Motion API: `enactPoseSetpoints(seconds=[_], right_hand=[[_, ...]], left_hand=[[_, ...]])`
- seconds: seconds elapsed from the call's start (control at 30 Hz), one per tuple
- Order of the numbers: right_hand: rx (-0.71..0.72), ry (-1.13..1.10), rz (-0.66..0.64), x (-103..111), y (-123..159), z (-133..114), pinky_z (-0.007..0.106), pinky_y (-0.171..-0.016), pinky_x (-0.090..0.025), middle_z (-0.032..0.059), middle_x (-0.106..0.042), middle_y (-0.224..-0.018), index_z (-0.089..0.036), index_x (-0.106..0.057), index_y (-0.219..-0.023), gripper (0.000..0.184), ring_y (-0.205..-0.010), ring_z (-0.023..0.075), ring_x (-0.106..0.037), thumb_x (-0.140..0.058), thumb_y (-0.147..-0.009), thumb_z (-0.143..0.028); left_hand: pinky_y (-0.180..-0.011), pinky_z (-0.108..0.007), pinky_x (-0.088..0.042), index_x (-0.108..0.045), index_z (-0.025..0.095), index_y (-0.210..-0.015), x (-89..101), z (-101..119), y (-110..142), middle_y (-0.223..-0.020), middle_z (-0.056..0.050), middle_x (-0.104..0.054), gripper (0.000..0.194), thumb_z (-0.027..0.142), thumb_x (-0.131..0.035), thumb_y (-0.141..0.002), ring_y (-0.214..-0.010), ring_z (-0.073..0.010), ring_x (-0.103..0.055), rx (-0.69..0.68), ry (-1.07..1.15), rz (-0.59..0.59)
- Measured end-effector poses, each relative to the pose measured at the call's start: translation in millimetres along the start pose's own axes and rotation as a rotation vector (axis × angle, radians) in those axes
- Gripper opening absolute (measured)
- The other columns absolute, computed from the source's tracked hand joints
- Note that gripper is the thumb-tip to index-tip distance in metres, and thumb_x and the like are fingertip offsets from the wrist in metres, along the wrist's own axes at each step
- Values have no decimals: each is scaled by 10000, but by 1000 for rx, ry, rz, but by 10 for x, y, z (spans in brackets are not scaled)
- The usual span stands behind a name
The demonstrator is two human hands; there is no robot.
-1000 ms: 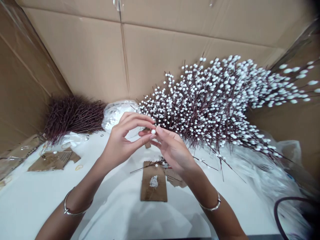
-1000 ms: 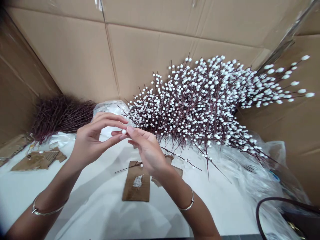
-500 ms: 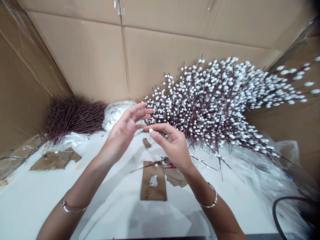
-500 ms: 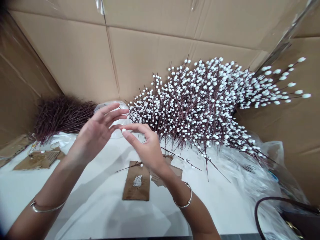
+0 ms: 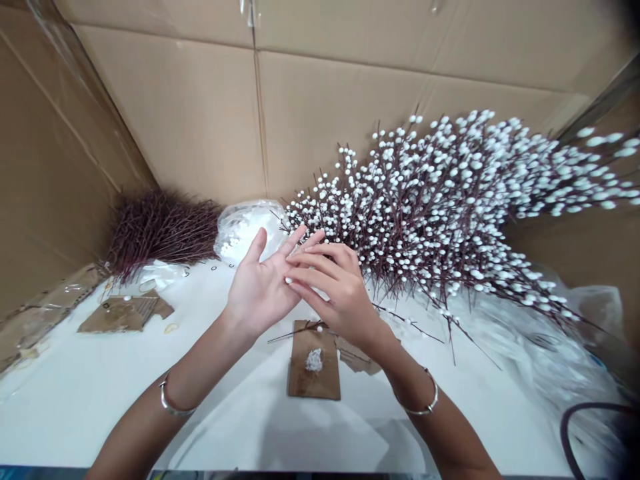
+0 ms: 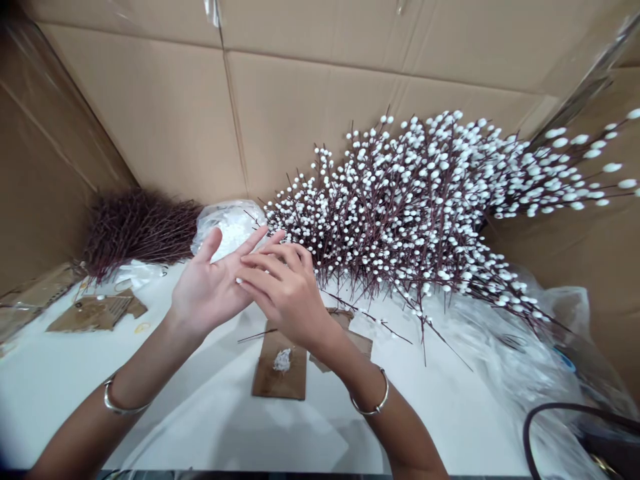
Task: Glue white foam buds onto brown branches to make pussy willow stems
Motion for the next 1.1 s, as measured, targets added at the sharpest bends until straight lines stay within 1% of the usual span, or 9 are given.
enactPoseSetpoints(seconds=[0.07, 0.13, 0.27, 0.4, 0.47, 0.53, 0.83, 0.97, 1.1], right_hand=[[-68, -114, -18, 19, -17, 8, 452, -1046, -391, -19, -736, -1154, -265, -725, -1034, 146, -1147, 211, -564, -619, -934, -257], [-167, -276, -35, 50, -34, 24, 435, -1029, -424, -12, -745, -1104, -270, -719, -1036, 141, -1124, 200, -586, -633, -925, -260], [-394, -626, -60, 114, -45, 86, 366, -976, -491, 5, -739, -1059, -261, -726, -1014, 130, -1059, 169, -644, -642, -916, -274], [-546, -868, -58, 144, -37, 133, 308, -830, -546, -3, -749, -995, -264, -730, -996, 128, -951, 154, -691, -683, -885, -303], [-593, -928, -56, 148, -32, 141, 292, -773, -551, -2, -752, -992, -266, -734, -989, 132, -939, 156, -698, -705, -866, -305], [-628, -971, -61, 147, -29, 142, 281, -748, -549, 1, -756, -1001, -267, -737, -982, 134, -951, 159, -701, -720, -853, -303], [-693, -1112, -33, 85, 1, 176, 270, -737, -536, -8, -762, -906, -268, -720, -985, 161, -886, 146, -705, -744, -833, -315], [-702, -1117, -17, 76, -15, 180, 281, -735, -534, -14, -760, -891, -275, -683, -1065, 272, -825, 135, -684, -767, -810, -318], [-705, -1128, -27, 79, -26, 174, 317, -798, -536, -13, -754, -885, -276, -639, -1141, 351, -819, 140, -671, -759, -817, -336]], left_hand=[[-732, -290, -552, -574, 238, -1328, 17, 0, -24, -1423, -57, -567, 603, 598, -227, -991, -1181, -214, -601, -19, -67, 19], [-822, -312, -542, -609, 226, -1272, 47, 22, -51, -1382, -70, -596, 525, 543, -293, -998, -1197, -219, -594, -104, -195, 23], [-938, -320, -490, -686, 216, -1096, 94, 143, -32, -1170, -60, -685, 238, 347, -577, -930, -1133, -210, -610, -445, -694, -9], [-948, -361, -477, -711, 224, -1001, 60, 279, 77, -1077, -53, -695, 166, 342, -629, -918, -1065, -207, -623, -731, -1190, -51], [-997, -392, -446, -714, 229, -980, 23, 327, 124, -1081, -51, -697, 136, 325, -649, -909, -1087, -209, -616, -868, -1354, -109], [-1016, -408, -431, -711, 237, -981, 1, 355, 148, -1093, -47, -699, 118, 310, -653, -908, -1096, -207, -613, -950, -1450, -154], [-998, -396, -447, -725, 290, -1046, 2, 401, 133, -1170, -26, -677, 160, 253, -641, -916, -1111, -196, -597, -1021, -1557, -251], [-1040, -414, -419, -742, 308, -1014, -1, 421, 121, -1204, -12, -680, 151, 255, -644, -912, -1152, -205, -578, -1029, -1590, -272], [-1062, -414, -403, -742, 287, -968, -4, 427, 112, -1201, -10, -686, 109, 258, -659, -903, -1172, -204, -571, -1008, -1591, -277]])
Point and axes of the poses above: each hand's wrist, its own y-axis away from the middle knuckle, its own x-axis out of the back of the hand, z = x × y, the point moved 2 cm from there along -y, towards the middle knuckle
